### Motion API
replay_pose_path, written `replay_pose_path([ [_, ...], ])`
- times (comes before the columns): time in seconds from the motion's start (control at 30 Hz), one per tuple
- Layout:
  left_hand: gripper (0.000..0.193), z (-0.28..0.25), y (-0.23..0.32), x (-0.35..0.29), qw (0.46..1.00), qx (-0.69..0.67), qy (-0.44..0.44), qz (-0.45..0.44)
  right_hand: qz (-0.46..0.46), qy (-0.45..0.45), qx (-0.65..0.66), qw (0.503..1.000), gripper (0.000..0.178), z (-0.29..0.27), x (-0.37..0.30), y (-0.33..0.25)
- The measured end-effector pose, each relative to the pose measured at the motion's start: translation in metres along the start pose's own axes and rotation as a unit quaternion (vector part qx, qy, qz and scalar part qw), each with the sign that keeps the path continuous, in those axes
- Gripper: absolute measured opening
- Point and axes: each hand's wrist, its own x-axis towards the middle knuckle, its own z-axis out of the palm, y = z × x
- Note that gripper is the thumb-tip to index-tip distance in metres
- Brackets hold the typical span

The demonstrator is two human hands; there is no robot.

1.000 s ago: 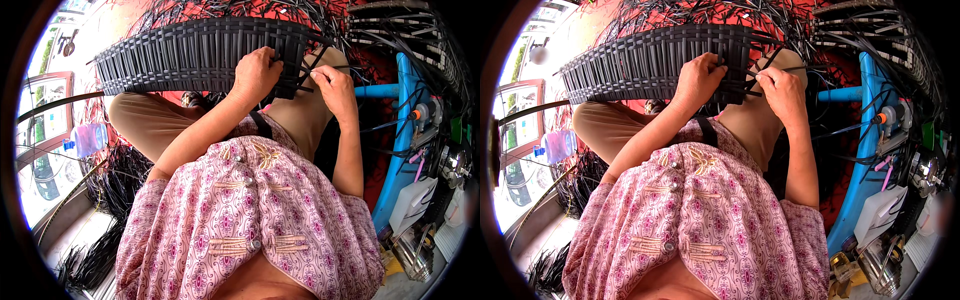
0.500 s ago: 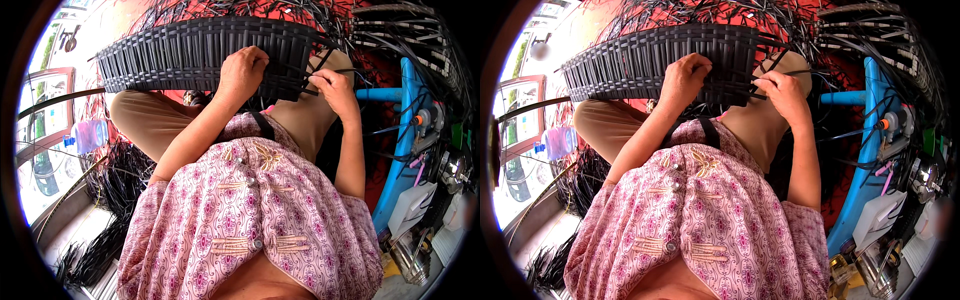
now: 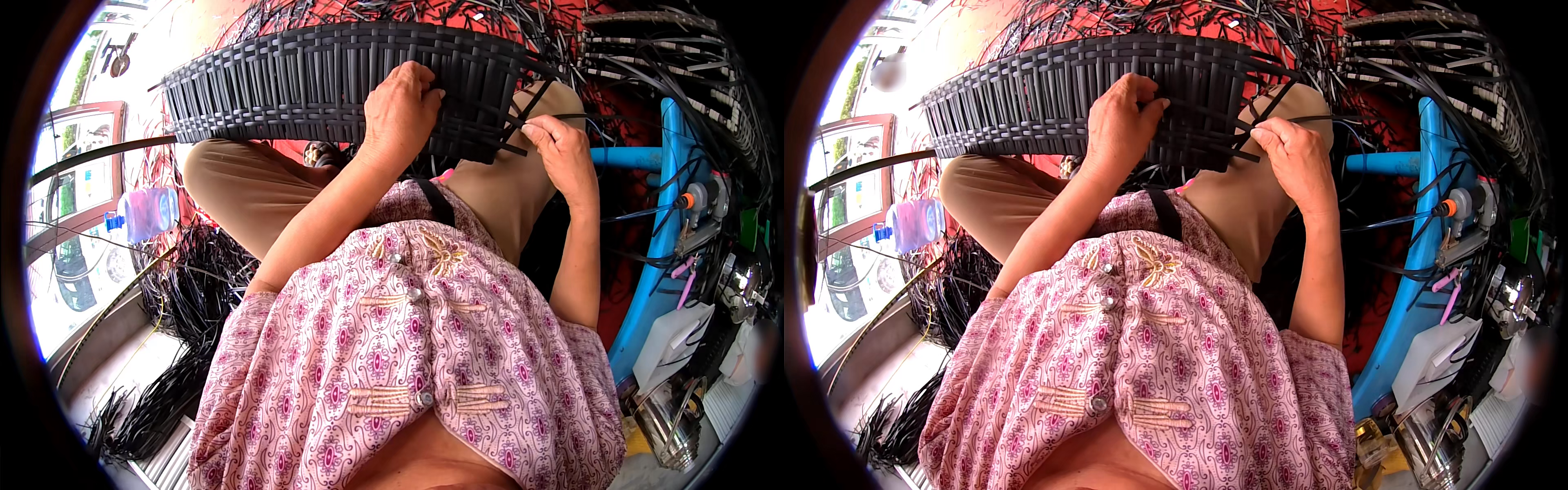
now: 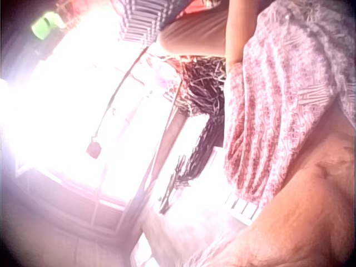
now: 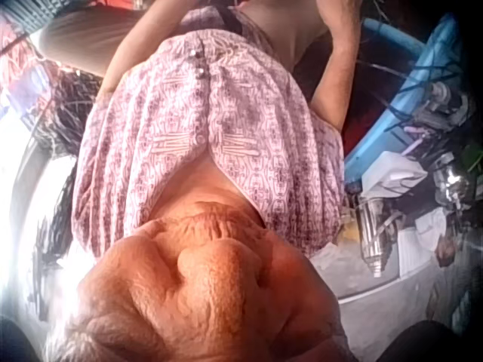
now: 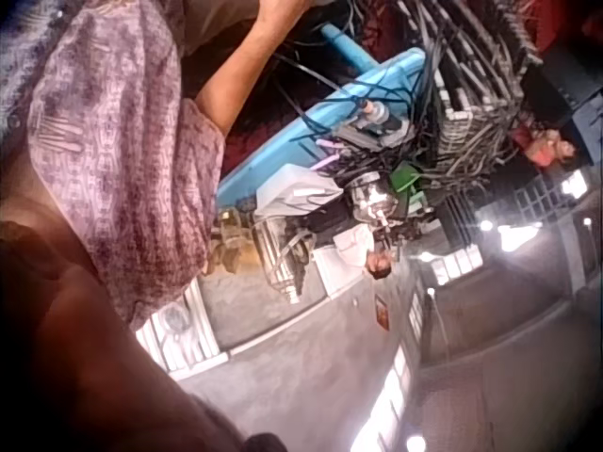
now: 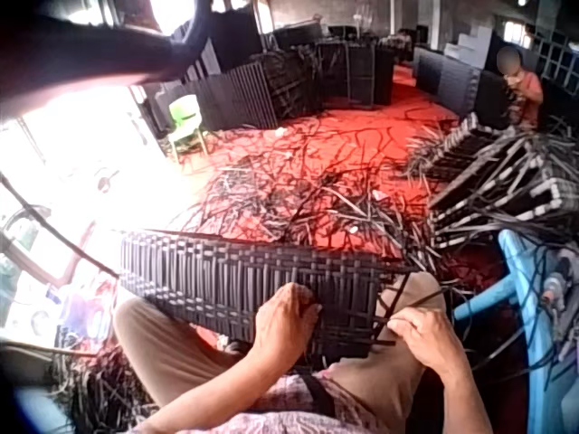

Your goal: The person sits cross-legged on the floor and weaves a black plastic strip into a rectangular basket frame. They repeatedly thread the strip through the vertical ribs of the frame, pulling it tight to secure the weave. The person occasionally adjusts the basket's position on their lap to access different sections.

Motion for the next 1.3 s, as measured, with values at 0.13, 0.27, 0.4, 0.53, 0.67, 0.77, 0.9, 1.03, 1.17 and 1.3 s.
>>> replay_pose_path([
  [0.13, 0.030, 0.001, -0.001, 0.000, 0.999, -0.037, -0.002, -0.038, -0.009, 0.003, 0.002, 1.000, 0.024, 0.000, 0.000, 0.000],
  [0.27, 0.030, 0.000, 0.002, 0.000, 0.996, -0.057, -0.001, -0.068, -0.021, 0.011, 0.003, 1.000, 0.023, 0.000, -0.002, -0.002],
  [0.4, 0.030, 0.000, 0.004, 0.000, 0.993, -0.079, 0.006, -0.085, -0.017, 0.011, -0.002, 1.000, 0.022, -0.001, -0.004, -0.004],
  [0.53, 0.029, 0.003, 0.004, -0.001, 0.985, -0.118, 0.008, -0.123, -0.007, 0.008, 0.000, 1.000, 0.022, -0.002, -0.005, -0.004],
  [0.67, 0.030, 0.005, 0.002, 0.000, 0.991, -0.096, 0.017, -0.097, -0.026, 0.014, -0.004, 1.000, 0.021, -0.001, -0.007, -0.004],
  [0.77, 0.025, 0.004, 0.003, 0.000, 0.994, -0.079, 0.008, -0.081, -0.034, 0.024, 0.004, 0.999, 0.021, 0.000, -0.007, -0.003],
  [0.9, 0.022, 0.001, 0.005, 0.001, 0.994, -0.072, -0.014, -0.085, -0.003, 0.009, -0.012, 1.000, 0.022, 0.000, -0.003, -0.001],
  [1.03, 0.025, 0.000, 0.005, 0.003, 0.993, -0.065, -0.020, -0.099, -0.006, 0.009, -0.014, 1.000, 0.022, 0.000, -0.002, 0.000],
  [1.17, 0.031, 0.000, 0.002, 0.004, 0.993, -0.073, -0.033, -0.091, -0.012, 0.010, -0.011, 1.000, 0.022, 0.001, -0.001, -0.001],
  [1.3, 0.034, -0.007, -0.003, 0.005, 0.997, -0.025, -0.067, -0.026, -0.015, 0.006, -0.001, 1.000, 0.021, 0.002, 0.001, -0.001],
])
